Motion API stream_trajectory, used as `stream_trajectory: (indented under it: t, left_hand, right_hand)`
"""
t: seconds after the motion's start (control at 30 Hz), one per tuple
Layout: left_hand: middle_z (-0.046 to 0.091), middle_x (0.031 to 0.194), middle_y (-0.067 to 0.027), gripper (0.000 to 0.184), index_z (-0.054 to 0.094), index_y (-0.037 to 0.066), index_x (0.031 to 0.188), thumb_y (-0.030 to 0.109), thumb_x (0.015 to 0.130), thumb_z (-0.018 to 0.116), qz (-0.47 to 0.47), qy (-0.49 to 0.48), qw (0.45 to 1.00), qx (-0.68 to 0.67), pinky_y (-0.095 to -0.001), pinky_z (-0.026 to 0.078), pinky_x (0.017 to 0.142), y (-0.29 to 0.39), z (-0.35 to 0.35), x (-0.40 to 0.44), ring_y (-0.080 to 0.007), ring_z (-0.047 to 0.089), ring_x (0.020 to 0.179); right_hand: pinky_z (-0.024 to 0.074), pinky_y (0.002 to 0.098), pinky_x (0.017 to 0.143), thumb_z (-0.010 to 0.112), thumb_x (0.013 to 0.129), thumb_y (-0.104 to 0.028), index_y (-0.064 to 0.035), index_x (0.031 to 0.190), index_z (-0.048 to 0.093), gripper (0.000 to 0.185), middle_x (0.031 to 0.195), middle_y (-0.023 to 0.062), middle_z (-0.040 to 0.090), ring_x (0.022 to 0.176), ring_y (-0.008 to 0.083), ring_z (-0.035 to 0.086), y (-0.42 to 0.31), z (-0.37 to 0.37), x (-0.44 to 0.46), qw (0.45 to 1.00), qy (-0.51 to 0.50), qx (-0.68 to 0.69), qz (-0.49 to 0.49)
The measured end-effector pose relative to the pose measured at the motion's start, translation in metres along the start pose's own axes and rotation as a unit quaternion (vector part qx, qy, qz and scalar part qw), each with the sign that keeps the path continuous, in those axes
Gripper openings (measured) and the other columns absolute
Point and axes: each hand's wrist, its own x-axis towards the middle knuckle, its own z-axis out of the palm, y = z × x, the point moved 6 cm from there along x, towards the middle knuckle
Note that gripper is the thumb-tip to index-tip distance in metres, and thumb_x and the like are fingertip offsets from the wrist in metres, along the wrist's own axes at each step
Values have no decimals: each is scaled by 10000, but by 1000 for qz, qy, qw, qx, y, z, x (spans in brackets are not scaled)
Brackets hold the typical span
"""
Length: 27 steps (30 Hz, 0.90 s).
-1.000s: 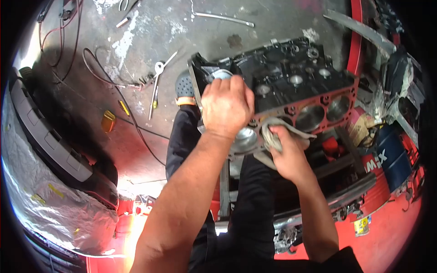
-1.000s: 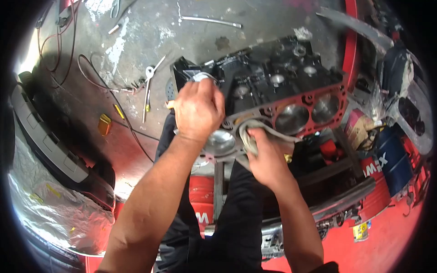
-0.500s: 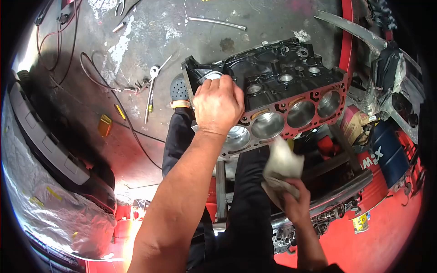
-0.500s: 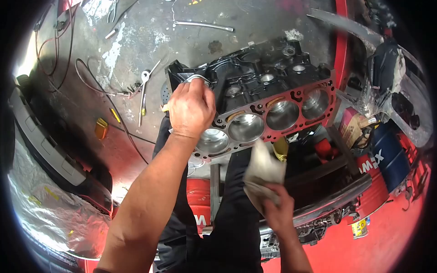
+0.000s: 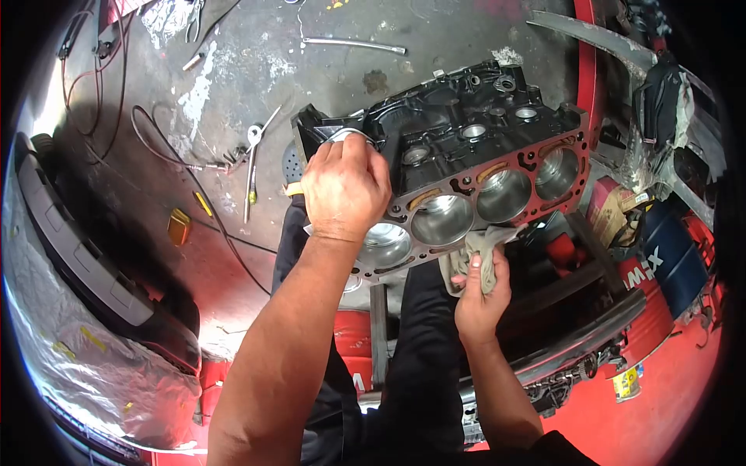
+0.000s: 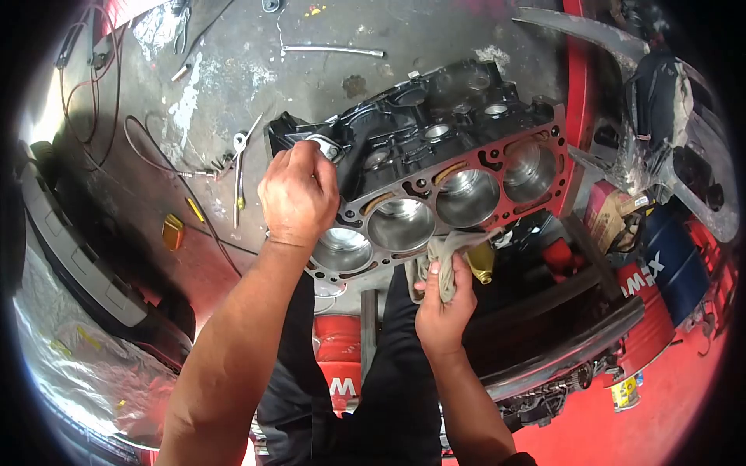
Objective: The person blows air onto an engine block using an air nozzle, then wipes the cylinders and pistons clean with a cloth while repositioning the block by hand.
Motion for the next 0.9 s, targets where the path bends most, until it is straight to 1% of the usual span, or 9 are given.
stream_trajectory:
  t: [0.07, 0.17, 0.4, 0.5, 0.57, 0.67, 0.73, 0.8, 0.9]
  left_hand:
    - [624, 699, -158, 69, 634, 55, 848, 116, 879, 626, -8, -6, 1000, 2, -498, 504, 641, -2, 2, -3, -372, 628, 700]
    - [631, 703, -156, 67, 643, 56, 859, 115, 883, 623, 4, 7, 1000, -15, -493, 507, 649, -3, 2, -7, -369, 634, 704]
    - [615, 683, -151, 89, 627, 62, 840, 135, 891, 627, -6, -6, 1000, -6, -503, 500, 639, -3, 3, -6, -374, 633, 692]
    - [613, 683, -155, 93, 622, 63, 844, 144, 891, 625, 3, -13, 1000, -13, -512, 503, 649, -2, 3, -2, -379, 638, 702]
    - [631, 712, -168, 104, 615, 58, 844, 151, 889, 623, 7, -5, 1000, -18, -521, 511, 676, 0, 4, 1, -388, 646, 722]
    - [640, 732, -192, 142, 608, 52, 824, 175, 895, 613, -3, -24, 1000, -17, -540, 504, 693, -2, 3, -4, -423, 639, 745]
    - [634, 728, -207, 146, 608, 51, 819, 174, 897, 612, -15, -36, 999, -9, -544, 500, 689, -5, 6, -5, -427, 637, 738]
    - [632, 714, -199, 155, 606, 55, 816, 177, 911, 607, 6, -7, 1000, -9, -538, 498, 672, -3, 5, -5, -420, 637, 717]
    - [635, 693, -163, 143, 588, 57, 783, 148, 888, 619, 15, 6, 1000, 0, -502, 514, 650, 1, 1, -3, -383, 635, 688]
  right_hand:
    - [569, 275, 684, 644, 1005, -78, 67, 1295, 584, 330, 1113, 127, 682, 789, 115, 656, 2, -3, 3, 998, 22, 47, 36]
    - [577, 356, 722, 718, 917, -25, 60, 1211, 640, 316, 1128, 187, 654, 896, 293, 696, -29, -1, 15, 923, -83, -238, -292]
    - [557, 448, 834, 763, 750, -62, -50, 1182, 671, 442, 1118, 146, 592, 952, 359, 660, 4, 52, -28, 854, -169, -390, -299]
    - [546, 483, 923, 759, 786, -177, -124, 1230, 684, 453, 1239, 174, 617, 1077, 411, 646, 113, -16, -97, 786, -346, -496, -127]
    - [488, 456, 1087, 669, 886, -239, -124, 1268, 691, 399, 1383, 233, 602, 1316, 350, 573, 143, -100, -119, 841, -272, -456, 106]
    - [442, 300, 573, 577, 939, -155, -46, 839, 693, 187, 707, 11, 622, 597, 124, 553, 157, -191, -97, 952, -34, -156, 260]
    - [437, 293, 578, 593, 949, -163, -20, 859, 674, 187, 685, -8, 562, 617, 107, 538, 155, -201, -85, 945, -2, -83, 316]
    - [490, 359, 826, 646, 923, -188, 13, 983, 709, 218, 907, 100, 642, 876, 210, 608, 141, -190, -42, 943, 43, -295, 148]
    - [471, 408, 940, 695, 834, -96, 6, 1055, 696, 244, 1085, 149, 627, 1051, 322, 586, 24, -89, -15, 957, 64, -255, -121]
